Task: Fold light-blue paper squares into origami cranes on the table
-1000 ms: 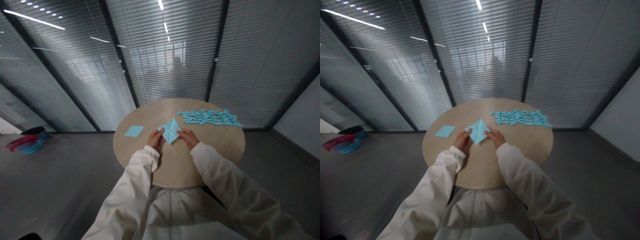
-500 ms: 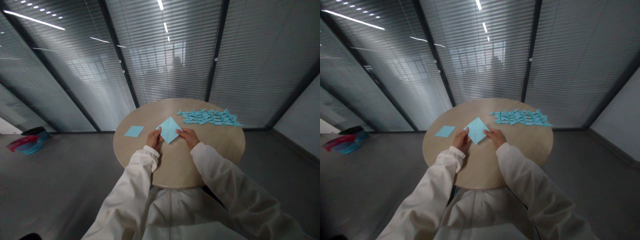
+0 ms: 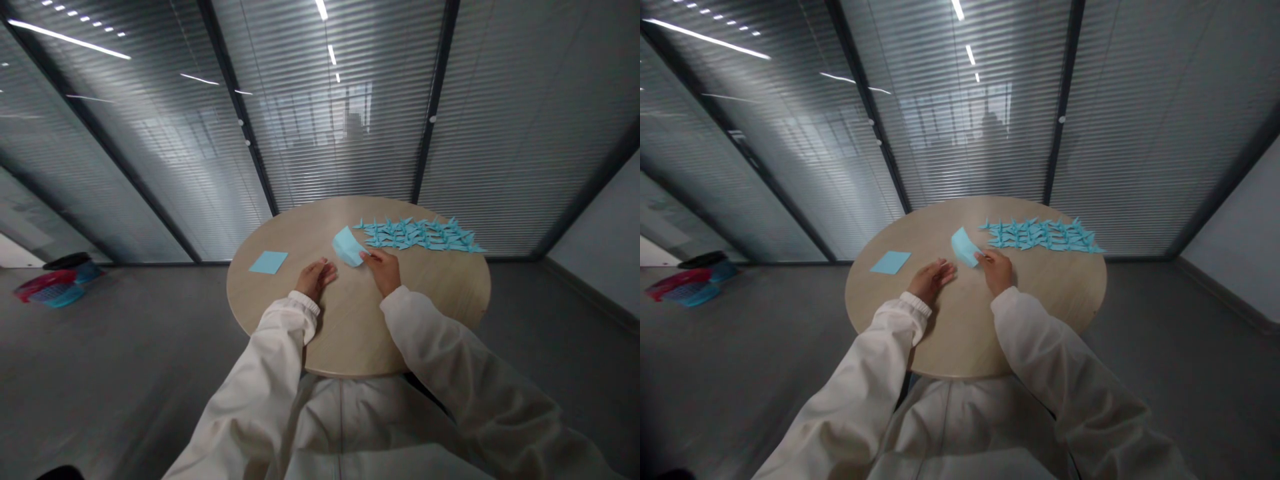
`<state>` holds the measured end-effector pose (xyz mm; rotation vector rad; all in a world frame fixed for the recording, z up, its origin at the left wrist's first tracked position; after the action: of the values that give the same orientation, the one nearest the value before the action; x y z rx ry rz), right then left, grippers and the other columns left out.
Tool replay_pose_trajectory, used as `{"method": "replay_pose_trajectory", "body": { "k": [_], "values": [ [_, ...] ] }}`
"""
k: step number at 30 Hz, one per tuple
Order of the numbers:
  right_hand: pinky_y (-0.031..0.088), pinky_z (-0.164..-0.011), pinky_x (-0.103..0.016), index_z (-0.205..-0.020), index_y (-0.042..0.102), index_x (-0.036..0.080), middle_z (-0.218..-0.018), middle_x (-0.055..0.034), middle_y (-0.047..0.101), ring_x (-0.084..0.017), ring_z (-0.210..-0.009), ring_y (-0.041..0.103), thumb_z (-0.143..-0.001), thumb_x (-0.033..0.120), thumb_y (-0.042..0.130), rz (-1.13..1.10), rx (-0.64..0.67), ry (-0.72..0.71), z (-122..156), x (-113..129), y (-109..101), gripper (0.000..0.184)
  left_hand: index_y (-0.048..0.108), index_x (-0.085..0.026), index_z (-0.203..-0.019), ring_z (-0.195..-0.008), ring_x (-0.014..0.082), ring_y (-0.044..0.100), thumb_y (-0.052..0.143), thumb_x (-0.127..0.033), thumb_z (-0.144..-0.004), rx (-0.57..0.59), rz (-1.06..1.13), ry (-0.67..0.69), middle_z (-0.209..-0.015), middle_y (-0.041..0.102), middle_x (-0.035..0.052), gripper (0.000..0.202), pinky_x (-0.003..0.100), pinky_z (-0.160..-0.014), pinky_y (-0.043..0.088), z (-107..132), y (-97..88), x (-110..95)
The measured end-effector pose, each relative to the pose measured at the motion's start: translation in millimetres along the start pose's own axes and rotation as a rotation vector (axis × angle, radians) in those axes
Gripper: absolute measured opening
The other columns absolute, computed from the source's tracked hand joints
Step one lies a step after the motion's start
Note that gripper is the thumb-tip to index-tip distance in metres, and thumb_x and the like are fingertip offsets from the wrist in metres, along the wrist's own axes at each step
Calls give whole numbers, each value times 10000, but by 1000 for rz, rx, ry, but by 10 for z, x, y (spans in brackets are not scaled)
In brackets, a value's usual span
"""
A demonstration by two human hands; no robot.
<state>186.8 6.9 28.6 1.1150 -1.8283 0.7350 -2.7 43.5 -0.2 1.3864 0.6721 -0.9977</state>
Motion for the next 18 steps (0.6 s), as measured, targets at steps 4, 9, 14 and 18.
{"method": "replay_pose_trajectory", "body": {
  "k": [4, 9, 14, 18],
  "values": [
    [402, -872, -369, -948, 699, 226, -935, -69, 655, -213, -927, 556, -859, 294, 503, 344, 86, -424, 109, 261, 90, 226, 584, -74, -945, -860, 196, 650, 662, -374, -750, 112, 26, -101, -961, 649, 184, 366, 346, -839, 517, 73, 134, 60],
    [372, -837, -381, -1018, 666, 234, -984, -72, 644, -217, -944, 522, -871, 216, 495, 572, 265, -672, 252, 316, 261, 226, 615, -103, -916, -902, 176, 639, 666, -355, -750, 264, 66, -57, -953, 670, 133, 306, 325, -910, 479, 153, 275, 9],
    [362, -805, -367, -1002, 663, 207, -979, -77, 646, -213, -938, 515, -879, 215, 489, 629, 375, -807, 339, 388, 355, 213, 618, -91, -810, -902, 183, 640, 720, -236, -689, 282, 65, 23, -881, 688, 99, 214, 307, -877, 504, 146, 290, -57],
    [360, -802, -364, -988, 667, 196, -970, -75, 653, -211, -930, 518, -878, 203, 490, 635, 432, -827, 371, 412, 397, 209, 605, -90, -771, -858, 188, 651, 718, -150, -667, 176, 92, 54, -804, 691, 90, 165, 296, -826, 533, 105, 225, -88]
  ]
}}
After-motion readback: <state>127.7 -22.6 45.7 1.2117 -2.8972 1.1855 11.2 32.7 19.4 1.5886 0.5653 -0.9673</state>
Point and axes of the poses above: each hand's wrist, its own z-axis away from the middle knuckle, its own y-axis out of the palm, x = y × z, the point moved 6 cm from there along -z, towards the middle knuckle
